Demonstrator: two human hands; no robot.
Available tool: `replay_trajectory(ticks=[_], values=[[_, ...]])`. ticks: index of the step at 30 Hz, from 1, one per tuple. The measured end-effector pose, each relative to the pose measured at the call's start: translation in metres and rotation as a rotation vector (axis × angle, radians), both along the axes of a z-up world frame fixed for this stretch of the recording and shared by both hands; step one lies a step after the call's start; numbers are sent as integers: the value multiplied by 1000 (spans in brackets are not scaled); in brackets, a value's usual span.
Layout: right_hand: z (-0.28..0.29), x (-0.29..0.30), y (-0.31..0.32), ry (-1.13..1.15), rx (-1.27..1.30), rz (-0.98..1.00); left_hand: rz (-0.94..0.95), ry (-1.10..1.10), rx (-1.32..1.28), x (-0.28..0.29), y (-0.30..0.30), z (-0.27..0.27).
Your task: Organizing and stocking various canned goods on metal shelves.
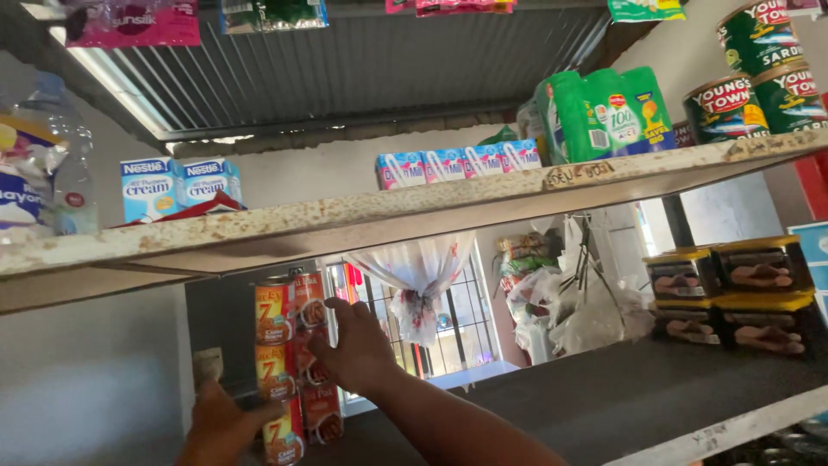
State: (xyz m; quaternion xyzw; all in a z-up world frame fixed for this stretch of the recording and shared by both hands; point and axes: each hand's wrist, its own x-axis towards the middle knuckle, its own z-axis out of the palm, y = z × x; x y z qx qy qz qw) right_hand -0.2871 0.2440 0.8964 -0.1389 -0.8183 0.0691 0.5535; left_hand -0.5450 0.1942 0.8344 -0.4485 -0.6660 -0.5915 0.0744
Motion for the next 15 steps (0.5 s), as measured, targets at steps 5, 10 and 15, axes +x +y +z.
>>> replay_trajectory(ticks=[5, 10, 15], values=[[0, -23, -15, 57, -78, -24, -218, -224, -79, -24, 36, -8], [-12, -31, -15, 126, -27, -8, -384, -235, -243, -84, 101, -28], [-24, -39, 6, 86, 5, -37, -341, -142, -279, -99, 131, -39]])
